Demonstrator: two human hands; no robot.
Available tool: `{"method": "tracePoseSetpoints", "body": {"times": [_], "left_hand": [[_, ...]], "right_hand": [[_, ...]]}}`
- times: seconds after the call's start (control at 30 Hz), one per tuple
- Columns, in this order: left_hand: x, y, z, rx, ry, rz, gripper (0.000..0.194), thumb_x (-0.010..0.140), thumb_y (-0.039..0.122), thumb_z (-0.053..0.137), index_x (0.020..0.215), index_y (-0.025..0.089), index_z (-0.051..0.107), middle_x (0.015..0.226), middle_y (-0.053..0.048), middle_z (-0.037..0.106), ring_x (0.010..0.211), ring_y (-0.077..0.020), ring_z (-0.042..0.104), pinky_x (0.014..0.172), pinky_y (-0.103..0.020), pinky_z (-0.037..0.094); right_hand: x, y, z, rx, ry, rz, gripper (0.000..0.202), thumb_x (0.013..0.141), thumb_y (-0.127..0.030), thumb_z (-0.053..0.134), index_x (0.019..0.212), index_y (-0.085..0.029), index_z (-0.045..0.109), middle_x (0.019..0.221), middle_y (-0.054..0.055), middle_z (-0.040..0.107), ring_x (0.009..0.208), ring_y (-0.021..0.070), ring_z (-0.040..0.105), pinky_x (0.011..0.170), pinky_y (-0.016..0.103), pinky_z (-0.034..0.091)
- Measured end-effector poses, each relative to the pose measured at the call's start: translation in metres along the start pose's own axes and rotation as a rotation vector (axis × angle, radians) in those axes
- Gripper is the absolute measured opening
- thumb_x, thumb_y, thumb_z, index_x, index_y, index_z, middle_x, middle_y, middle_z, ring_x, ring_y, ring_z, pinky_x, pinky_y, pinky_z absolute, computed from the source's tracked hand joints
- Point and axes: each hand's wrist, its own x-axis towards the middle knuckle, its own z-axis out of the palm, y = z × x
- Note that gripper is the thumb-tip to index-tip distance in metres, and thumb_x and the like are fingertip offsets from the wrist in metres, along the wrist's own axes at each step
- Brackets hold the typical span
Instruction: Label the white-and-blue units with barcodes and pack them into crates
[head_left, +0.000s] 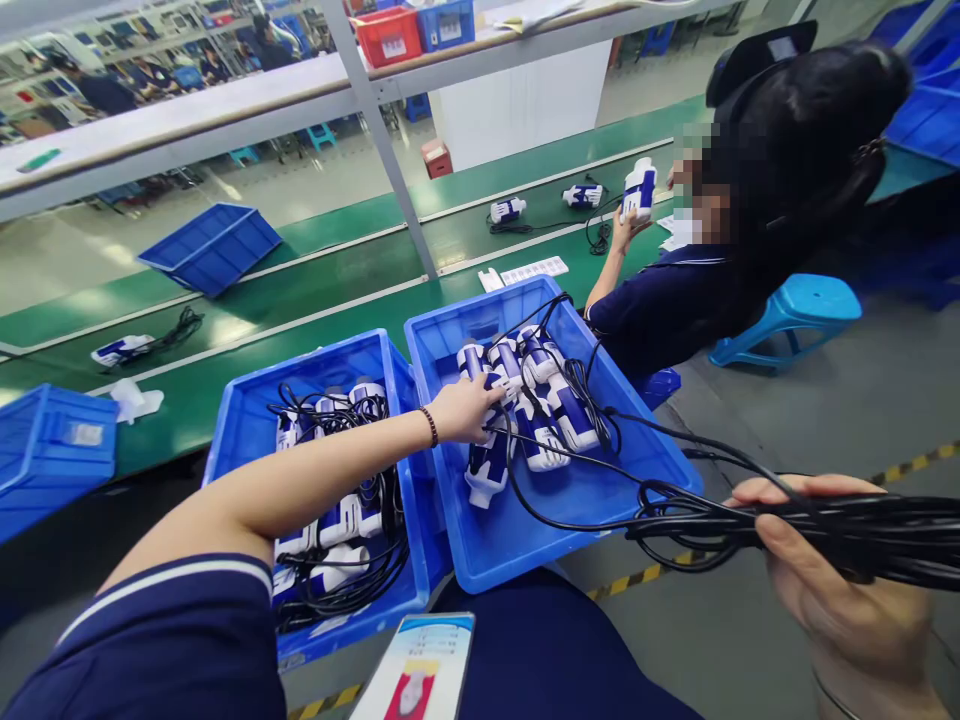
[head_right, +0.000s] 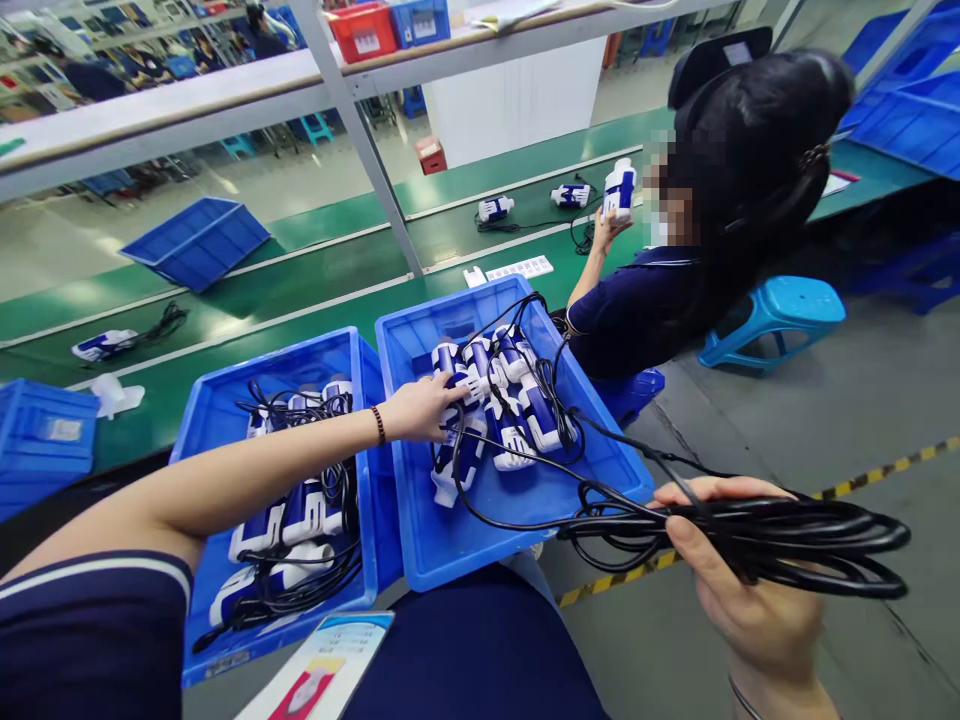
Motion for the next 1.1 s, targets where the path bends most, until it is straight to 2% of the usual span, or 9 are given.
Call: {"method": "tracePoseSetpoints", "body": {"times": [0.13, 0.3, 0.4, 0.47, 0.57, 0.63, 0.83, 0.97, 1.1], "left_hand": [[0.009, -0.001, 0.004, -0.038, 0.205, -0.048, 0.085, 0.072, 0.035, 0.079, 0.148, 0.027, 0.042, 0.151, -0.02, 0.037, 0.122, -0.0412, 0.055, 0.092, -0.047, 0.053], [0.03, -0.011, 0.004, -0.168, 0.329, -0.119, 0.089, 0.071, 0.032, 0.08, 0.15, 0.023, 0.041, 0.157, -0.022, 0.03, 0.129, -0.0437, 0.051, 0.103, -0.052, 0.048], [0.029, -0.018, 0.009, -0.323, 0.292, -0.063, 0.089, 0.067, 0.032, 0.082, 0.147, 0.017, 0.046, 0.151, -0.021, 0.041, 0.129, -0.0395, 0.054, 0.109, -0.047, 0.046], [0.022, -0.019, 0.016, -0.403, 0.245, 0.08, 0.087, 0.065, 0.031, 0.082, 0.144, 0.017, 0.05, 0.147, -0.018, 0.048, 0.13, -0.0353, 0.055, 0.112, -0.042, 0.044], [0.01, -0.013, 0.03, -0.493, 0.189, 0.34, 0.086, 0.062, 0.026, 0.081, 0.143, 0.022, 0.052, 0.152, -0.014, 0.045, 0.136, -0.0339, 0.05, 0.116, -0.041, 0.04], [0.006, -0.006, 0.041, -0.551, 0.163, 0.432, 0.086, 0.061, 0.023, 0.081, 0.143, 0.024, 0.053, 0.154, -0.013, 0.042, 0.139, -0.0346, 0.046, 0.117, -0.042, 0.038], [0.008, 0.004, 0.066, -0.685, 0.062, 0.458, 0.087, 0.067, 0.025, 0.08, 0.148, 0.023, 0.046, 0.158, -0.015, 0.036, 0.146, -0.0326, 0.037, 0.121, -0.046, 0.031], [0.005, 0.011, 0.062, -0.661, -0.059, 0.568, 0.071, 0.078, 0.02, 0.071, 0.146, 0.022, 0.049, 0.166, -0.016, 0.022, 0.152, -0.0323, 0.026, 0.123, -0.045, 0.028], [-0.011, 0.028, 0.053, -0.553, -0.119, 0.605, 0.062, 0.076, 0.008, 0.067, 0.136, 0.02, 0.061, 0.168, -0.015, 0.012, 0.154, -0.0354, 0.021, 0.124, -0.046, 0.028]], "right_hand": [[0.008, 0.002, 0.001, 0.037, 0.126, 0.091, 0.034, 0.048, -0.031, 0.087, 0.076, -0.036, 0.069, 0.08, 0.002, 0.063, 0.073, 0.0304, 0.064, 0.097, 0.068, 0.046], [0.015, 0.01, 0.011, 0.077, 0.099, 0.141, 0.033, 0.047, -0.028, 0.088, 0.074, -0.033, 0.07, 0.083, 0.002, 0.064, 0.077, 0.0291, 0.063, 0.102, 0.067, 0.042], [0.011, 0.009, 0.012, 0.124, 0.12, 0.086, 0.031, 0.046, -0.026, 0.084, 0.073, -0.034, 0.07, 0.077, 0.002, 0.06, 0.075, 0.0287, 0.06, 0.09, 0.064, 0.048], [0.008, 0.005, 0.009, 0.15, 0.157, 0.06, 0.027, 0.048, -0.027, 0.079, 0.072, -0.035, 0.07, 0.073, 0.002, 0.055, 0.072, 0.0281, 0.057, 0.076, 0.059, 0.051], [0.007, -0.001, 0.006, 0.165, 0.201, 0.111, 0.021, 0.05, -0.029, 0.075, 0.07, -0.033, 0.068, 0.073, 0.002, 0.047, 0.068, 0.0253, 0.052, 0.06, 0.051, 0.048], [0.01, -0.006, 0.008, 0.163, 0.22, 0.141, 0.023, 0.048, -0.027, 0.074, 0.069, -0.033, 0.066, 0.073, 0.002, 0.045, 0.066, 0.0234, 0.05, 0.055, 0.047, 0.047], [0.029, -0.034, 0.029, 0.219, 0.294, 0.032, 0.032, 0.044, -0.022, 0.07, 0.075, -0.029, 0.063, 0.07, -0.003, 0.046, 0.062, 0.0179, 0.05, 0.052, 0.037, 0.048], [0.042, -0.07, 0.046, 0.297, 0.308, -0.08, 0.034, 0.043, -0.024, 0.065, 0.076, -0.026, 0.063, 0.07, -0.004, 0.045, 0.061, 0.0141, 0.049, 0.051, 0.031, 0.045], [0.044, -0.092, 0.056, 0.304, 0.169, -0.132, 0.034, 0.045, -0.021, 0.067, 0.078, -0.023, 0.064, 0.073, -0.004, 0.047, 0.063, 0.0132, 0.053, 0.052, 0.03, 0.048]]}}
